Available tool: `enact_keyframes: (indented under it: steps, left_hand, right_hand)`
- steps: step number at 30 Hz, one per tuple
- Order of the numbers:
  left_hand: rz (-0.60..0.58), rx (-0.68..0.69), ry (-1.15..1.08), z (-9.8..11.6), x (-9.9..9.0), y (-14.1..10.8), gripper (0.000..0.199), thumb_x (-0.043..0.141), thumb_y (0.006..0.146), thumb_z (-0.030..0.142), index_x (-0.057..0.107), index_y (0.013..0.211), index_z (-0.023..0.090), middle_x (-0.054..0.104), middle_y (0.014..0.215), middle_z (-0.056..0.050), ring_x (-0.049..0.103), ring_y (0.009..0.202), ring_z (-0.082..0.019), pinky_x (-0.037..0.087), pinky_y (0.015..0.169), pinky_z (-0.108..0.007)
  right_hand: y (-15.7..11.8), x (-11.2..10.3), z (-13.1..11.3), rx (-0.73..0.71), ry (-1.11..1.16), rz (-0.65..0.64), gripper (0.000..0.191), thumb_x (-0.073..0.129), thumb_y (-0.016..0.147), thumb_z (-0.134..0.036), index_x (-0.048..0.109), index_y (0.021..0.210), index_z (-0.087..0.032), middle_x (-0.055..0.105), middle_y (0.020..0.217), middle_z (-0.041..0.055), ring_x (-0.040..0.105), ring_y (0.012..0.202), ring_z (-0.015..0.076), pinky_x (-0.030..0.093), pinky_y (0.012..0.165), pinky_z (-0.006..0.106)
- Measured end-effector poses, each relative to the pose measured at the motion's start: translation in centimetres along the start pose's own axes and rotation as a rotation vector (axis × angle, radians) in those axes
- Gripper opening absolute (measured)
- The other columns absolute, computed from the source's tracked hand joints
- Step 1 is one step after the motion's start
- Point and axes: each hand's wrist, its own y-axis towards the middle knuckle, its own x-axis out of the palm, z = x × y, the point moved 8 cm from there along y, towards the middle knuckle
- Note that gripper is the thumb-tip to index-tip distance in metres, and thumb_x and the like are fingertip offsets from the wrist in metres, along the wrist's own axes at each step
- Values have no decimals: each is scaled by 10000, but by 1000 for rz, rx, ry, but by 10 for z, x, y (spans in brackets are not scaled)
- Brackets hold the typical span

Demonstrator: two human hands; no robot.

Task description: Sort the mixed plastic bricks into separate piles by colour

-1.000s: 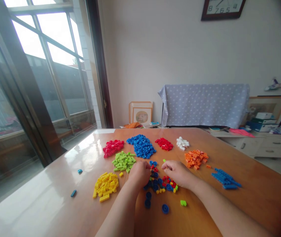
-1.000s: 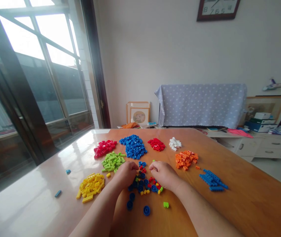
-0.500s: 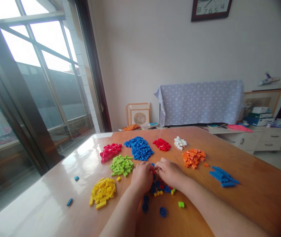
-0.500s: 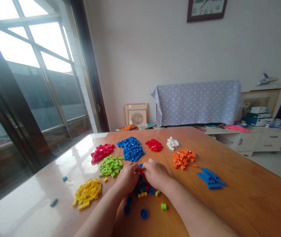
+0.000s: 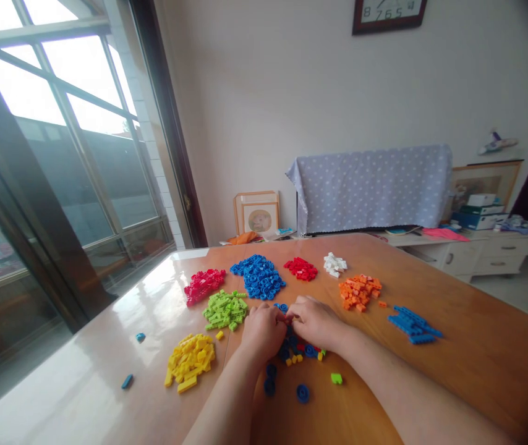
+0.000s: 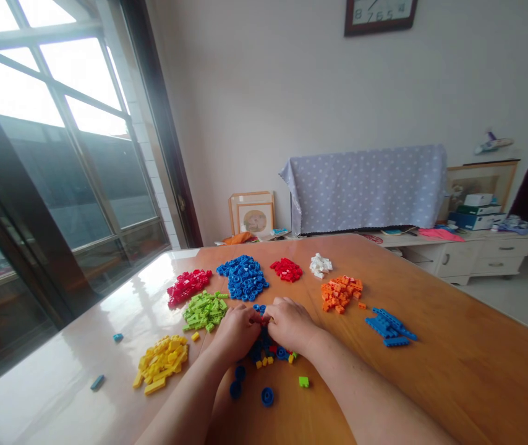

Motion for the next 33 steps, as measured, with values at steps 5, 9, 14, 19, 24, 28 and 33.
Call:
enact_keyframes:
  steps: [5, 9, 14, 19, 24, 28, 33]
  left_hand:
    - [-20, 8, 22, 2, 3, -1, 192, 519, 777, 222, 708, 800, 243, 632, 890, -45, 536, 854, -202, 367, 730, -281]
    - [-41, 4, 33, 3, 2, -1, 193, 512, 777, 207, 702, 803, 233, 637, 907, -45, 529, 865, -199, 365, 721, -275]
    - [-48, 16, 58, 8, -4, -3, 234, 484, 800, 204, 707, 846, 255, 651, 955, -39, 526, 897, -208, 363, 714, -277]
    - [-84, 23, 62, 12, -6, -6, 220, 516, 796, 241, 727, 835, 287, 646, 958, -44, 532, 924, -232, 379, 735, -300]
    - [-105, 2, 41, 14, -6, -7, 202, 526, 800, 238, 724, 818, 270, 650, 963, -56, 540, 944, -242, 393, 770, -316]
    - [-106, 18, 33, 19, -9, -8, 200, 503, 821, 220, 702, 829, 241, 659, 979, -67, 545, 953, -243, 390, 776, -316]
    - [-47, 6, -19, 20, -19, -8, 212, 451, 850, 188, 656, 889, 227, 680, 948, -63, 566, 948, -237, 375, 780, -315]
  right_hand:
    - [1, 0, 8, 52, 0, 13, 81, 610, 782, -257, 689, 778, -239, 618, 843, 19, 547, 848, 171, 301, 681, 263]
    - [0, -2, 11, 69, 43, 40, 75, 590, 771, -207, 663, 756, -215, 616, 808, 16, 543, 785, 152, 302, 652, 252]
    - [-3, -4, 7, 44, 196, 73, 92, 560, 759, -152, 624, 798, -206, 624, 752, -10, 526, 689, 126, 325, 605, 223]
    - [-4, -3, 8, 45, 308, 92, 164, 517, 784, -134, 647, 846, -211, 666, 769, -6, 580, 731, 144, 402, 660, 233]
    - [-1, 6, 16, 89, 553, 42, 196, 509, 839, -218, 689, 917, -209, 713, 857, 8, 629, 804, 163, 466, 738, 268]
    - [-2, 13, 23, 159, 739, 21, 186, 531, 837, -288, 676, 897, -187, 683, 797, 2, 601, 735, 143, 464, 679, 252]
    - [-6, 23, 27, 272, 909, -42, 209, 536, 833, -331, 623, 953, -183, 670, 838, 11, 586, 686, 129, 418, 550, 214]
